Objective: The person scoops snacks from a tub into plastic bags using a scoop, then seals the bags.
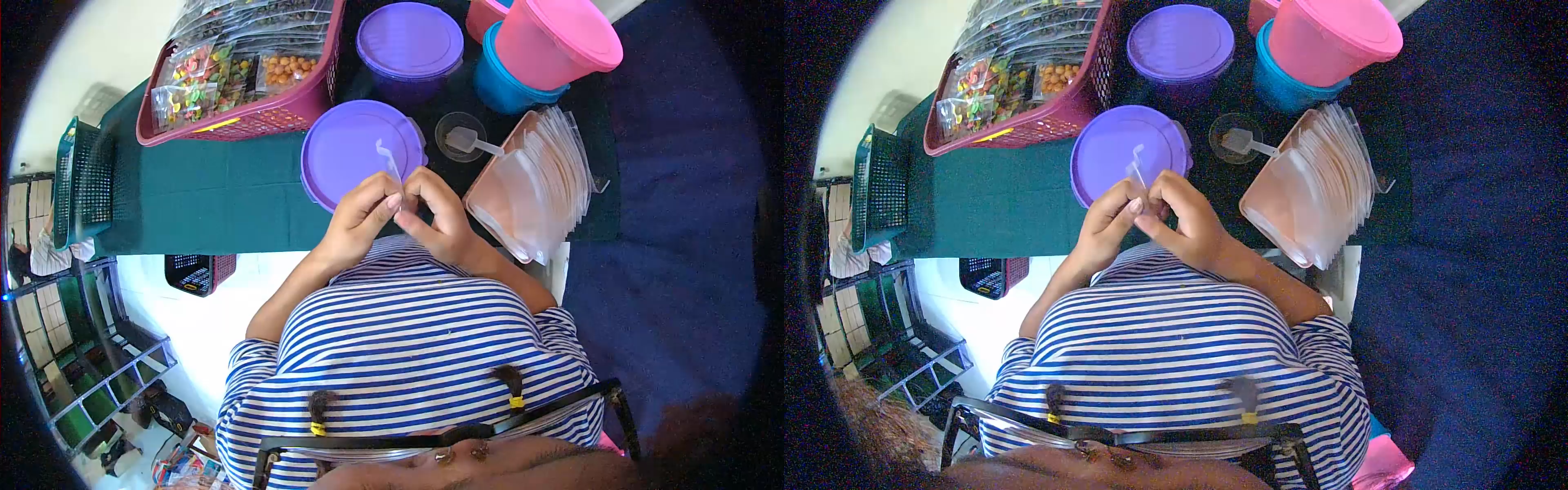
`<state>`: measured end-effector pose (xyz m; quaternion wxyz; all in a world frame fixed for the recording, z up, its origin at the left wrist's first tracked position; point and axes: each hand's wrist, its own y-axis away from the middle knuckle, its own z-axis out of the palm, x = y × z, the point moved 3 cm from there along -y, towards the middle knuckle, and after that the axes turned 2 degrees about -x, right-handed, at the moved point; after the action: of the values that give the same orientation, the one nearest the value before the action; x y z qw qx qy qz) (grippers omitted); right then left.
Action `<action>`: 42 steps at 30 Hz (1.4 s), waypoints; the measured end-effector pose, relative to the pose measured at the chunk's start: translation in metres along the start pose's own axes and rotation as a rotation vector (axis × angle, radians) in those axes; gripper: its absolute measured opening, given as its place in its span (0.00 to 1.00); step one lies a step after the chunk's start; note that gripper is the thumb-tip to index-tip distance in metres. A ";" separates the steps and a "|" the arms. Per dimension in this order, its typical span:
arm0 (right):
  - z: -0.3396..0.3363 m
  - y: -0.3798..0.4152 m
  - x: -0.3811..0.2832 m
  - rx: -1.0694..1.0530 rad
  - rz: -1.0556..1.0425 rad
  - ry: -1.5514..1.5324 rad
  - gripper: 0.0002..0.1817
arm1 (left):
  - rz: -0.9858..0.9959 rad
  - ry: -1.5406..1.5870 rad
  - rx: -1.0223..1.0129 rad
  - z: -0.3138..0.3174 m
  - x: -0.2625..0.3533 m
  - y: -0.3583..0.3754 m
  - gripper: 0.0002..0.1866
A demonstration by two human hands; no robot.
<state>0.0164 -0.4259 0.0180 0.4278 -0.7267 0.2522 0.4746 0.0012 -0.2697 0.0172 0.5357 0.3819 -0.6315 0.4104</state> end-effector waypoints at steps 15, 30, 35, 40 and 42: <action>0.012 0.000 0.000 -0.018 0.096 0.733 0.10 | -0.037 -0.492 0.101 0.002 -0.007 0.000 0.09; 0.012 0.005 0.014 -0.014 0.148 0.729 0.08 | 0.067 -0.953 0.065 0.003 0.001 0.010 0.06; 0.000 0.003 0.013 0.073 0.155 0.735 0.08 | -0.074 -1.023 0.127 -0.004 0.006 0.011 0.10; -0.004 0.009 0.016 0.178 0.268 0.443 0.15 | 0.107 -1.020 0.255 -0.014 0.022 0.007 0.22; 0.000 0.008 0.009 0.110 0.229 0.382 0.16 | 0.247 -1.020 0.168 -0.018 0.036 0.007 0.27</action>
<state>0.0139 -0.4298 0.0066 0.3547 -0.7454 0.4350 0.3596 -0.0042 -0.2522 0.0536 0.0758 0.4975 -0.8170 0.2817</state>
